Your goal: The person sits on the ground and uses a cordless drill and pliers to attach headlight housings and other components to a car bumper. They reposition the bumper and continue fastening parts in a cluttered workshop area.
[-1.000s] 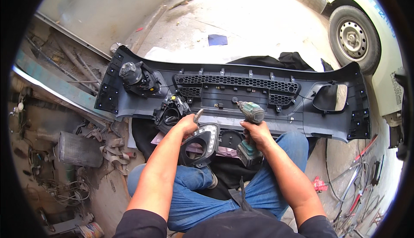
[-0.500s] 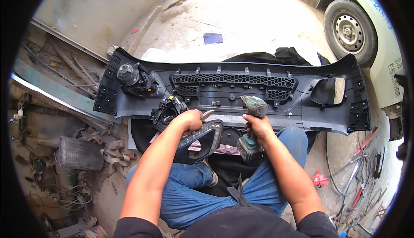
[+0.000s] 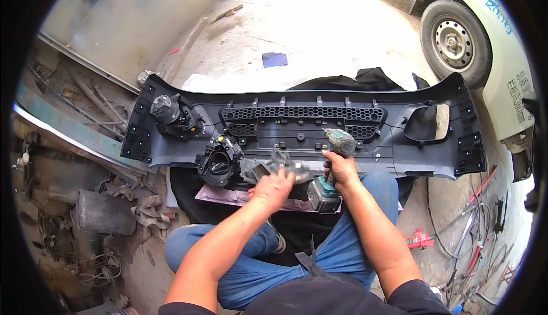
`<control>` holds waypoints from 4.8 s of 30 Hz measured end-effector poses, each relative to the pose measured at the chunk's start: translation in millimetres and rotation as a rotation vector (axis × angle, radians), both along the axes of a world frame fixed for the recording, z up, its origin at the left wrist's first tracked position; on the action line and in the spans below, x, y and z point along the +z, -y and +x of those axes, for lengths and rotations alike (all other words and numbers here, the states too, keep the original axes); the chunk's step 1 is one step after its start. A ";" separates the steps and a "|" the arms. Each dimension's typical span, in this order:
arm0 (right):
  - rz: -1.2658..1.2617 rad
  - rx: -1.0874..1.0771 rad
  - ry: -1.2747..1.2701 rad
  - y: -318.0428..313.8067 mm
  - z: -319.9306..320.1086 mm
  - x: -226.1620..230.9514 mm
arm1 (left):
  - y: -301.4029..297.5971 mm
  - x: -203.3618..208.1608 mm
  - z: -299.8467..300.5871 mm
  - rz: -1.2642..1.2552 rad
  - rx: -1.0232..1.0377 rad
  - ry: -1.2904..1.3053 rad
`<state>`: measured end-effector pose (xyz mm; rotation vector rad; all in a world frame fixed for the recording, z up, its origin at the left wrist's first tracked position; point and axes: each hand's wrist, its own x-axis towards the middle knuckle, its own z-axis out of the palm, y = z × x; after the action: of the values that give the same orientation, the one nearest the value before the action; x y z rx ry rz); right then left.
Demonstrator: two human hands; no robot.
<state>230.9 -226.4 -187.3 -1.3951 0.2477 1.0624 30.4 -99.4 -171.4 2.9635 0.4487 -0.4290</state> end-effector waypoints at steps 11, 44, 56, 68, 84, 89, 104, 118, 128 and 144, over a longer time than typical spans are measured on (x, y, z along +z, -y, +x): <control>0.025 0.026 0.032 -2.9 -1.4 0.7 | -34.5 -23.5 -33.3 -0.423 0.376 -0.470; -0.022 0.120 0.101 4.5 -4.0 -6.1 | -38.4 -27.7 -17.0 -1.056 1.008 -0.226; -0.053 0.236 0.156 -6.7 -13.4 -6.4 | 40.4 -83.0 -39.8 -1.532 1.334 -0.130; -0.086 0.254 0.167 1.0 -10.3 -9.9 | 62.7 -121.7 -24.5 -1.989 1.341 0.006; -0.116 0.322 0.219 6.7 -12.7 -8.3 | 68.6 -145.1 -28.7 -2.271 1.288 0.188; -0.114 0.322 0.219 5.0 -14.6 -6.2 | 61.0 -138.6 -29.9 -2.221 1.270 0.174; -0.121 0.386 0.201 10.9 -16.8 -4.4 | 62.7 -156.7 -18.1 -2.266 1.352 0.429; -0.299 1.012 0.410 -20.4 -6.0 -7.5 | 66.0 -159.3 -12.7 -2.097 1.369 0.427; -0.506 1.399 0.567 -49.1 24.1 7.2 | 72.7 -159.8 -8.3 -2.090 1.409 0.473; -0.586 1.514 0.487 -83.4 28.5 14.4 | 77.1 -166.7 -5.3 -2.159 1.417 0.520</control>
<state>259.5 -143.0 -172.9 -2.3659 -1.1267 1.8274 25.1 -176.5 -338.1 0.3118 0.8778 0.1315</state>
